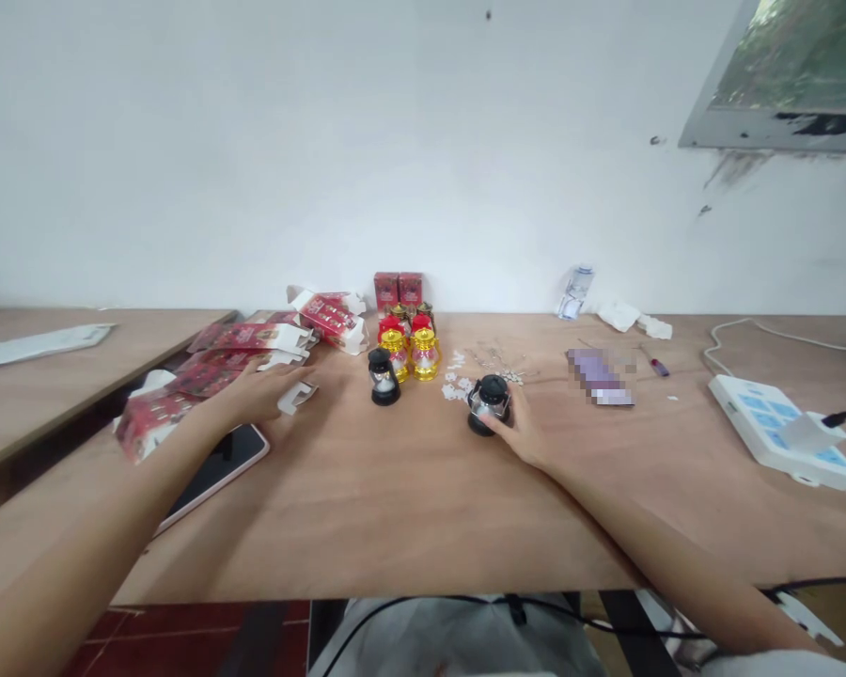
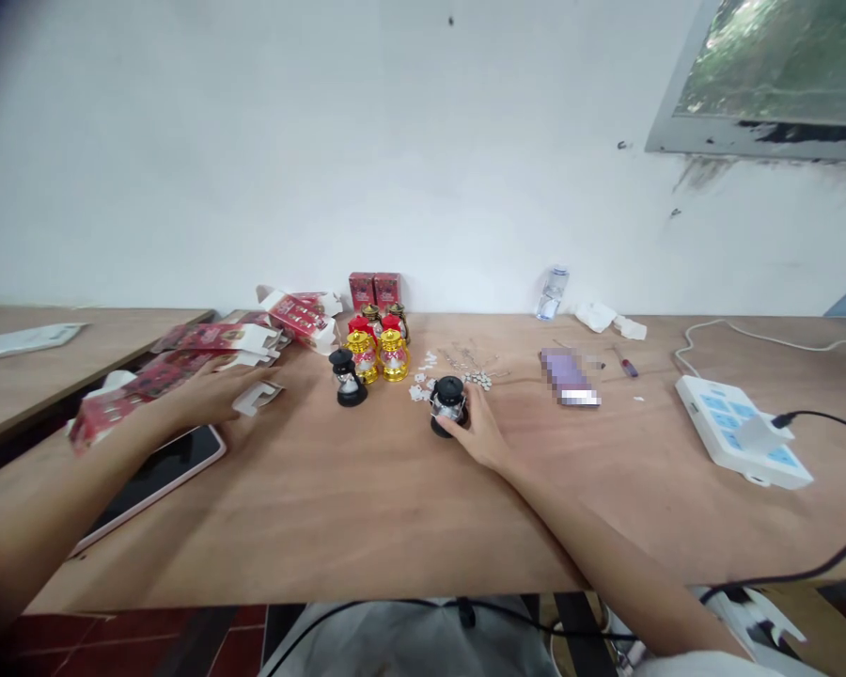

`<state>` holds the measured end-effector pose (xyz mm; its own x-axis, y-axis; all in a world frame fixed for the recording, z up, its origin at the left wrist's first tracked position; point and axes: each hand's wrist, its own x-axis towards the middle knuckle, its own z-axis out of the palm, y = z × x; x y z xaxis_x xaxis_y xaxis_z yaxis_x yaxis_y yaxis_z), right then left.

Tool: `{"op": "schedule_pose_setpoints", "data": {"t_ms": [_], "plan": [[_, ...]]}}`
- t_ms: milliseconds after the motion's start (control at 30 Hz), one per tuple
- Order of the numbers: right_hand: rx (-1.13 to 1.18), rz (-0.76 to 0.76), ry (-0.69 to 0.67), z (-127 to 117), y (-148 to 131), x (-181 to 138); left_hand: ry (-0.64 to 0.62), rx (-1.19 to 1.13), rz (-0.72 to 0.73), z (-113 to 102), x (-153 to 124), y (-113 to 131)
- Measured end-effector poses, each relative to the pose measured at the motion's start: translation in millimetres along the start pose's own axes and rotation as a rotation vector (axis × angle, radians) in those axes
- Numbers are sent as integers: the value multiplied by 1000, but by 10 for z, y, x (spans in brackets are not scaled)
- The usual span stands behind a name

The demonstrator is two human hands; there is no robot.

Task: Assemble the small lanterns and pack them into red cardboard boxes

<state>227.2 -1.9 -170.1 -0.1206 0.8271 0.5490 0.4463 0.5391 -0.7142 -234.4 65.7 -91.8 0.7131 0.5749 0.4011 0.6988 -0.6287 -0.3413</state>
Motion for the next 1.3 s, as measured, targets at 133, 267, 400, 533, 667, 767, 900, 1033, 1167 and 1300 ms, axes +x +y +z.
{"op": "schedule_pose_setpoints", "data": {"t_ms": [133,267,400,533,667,767,900,1033,1167,1300], "plan": [[10,-49,142,-4,12,-15,-67,70,-110,-48,-31,-10],[-106,-129,291,-61,-71,7,-114,34,-135,-237,34,-93],[-202,-265,498,-139,-311,116,-5,-19,-276,-709,193,-197],[-247,-490,614,-194,-845,363,299,-206,-384,-1367,444,14],[-189,-622,415,-194,-1560,619,768,-240,-228,-1703,840,594],[-174,-639,316,-148,-1923,736,809,-185,-54,-1642,1146,1012],[-210,-582,297,-90,-1967,851,828,-264,-10,-1446,1426,1316],[-220,-494,353,-160,-1783,958,701,-254,-32,-1365,1545,1406],[-238,-456,291,-303,-1666,1008,577,-194,28,-1349,1589,1445],[-188,-430,135,-382,-1606,1039,569,-128,46,-1345,1609,1475]]}}
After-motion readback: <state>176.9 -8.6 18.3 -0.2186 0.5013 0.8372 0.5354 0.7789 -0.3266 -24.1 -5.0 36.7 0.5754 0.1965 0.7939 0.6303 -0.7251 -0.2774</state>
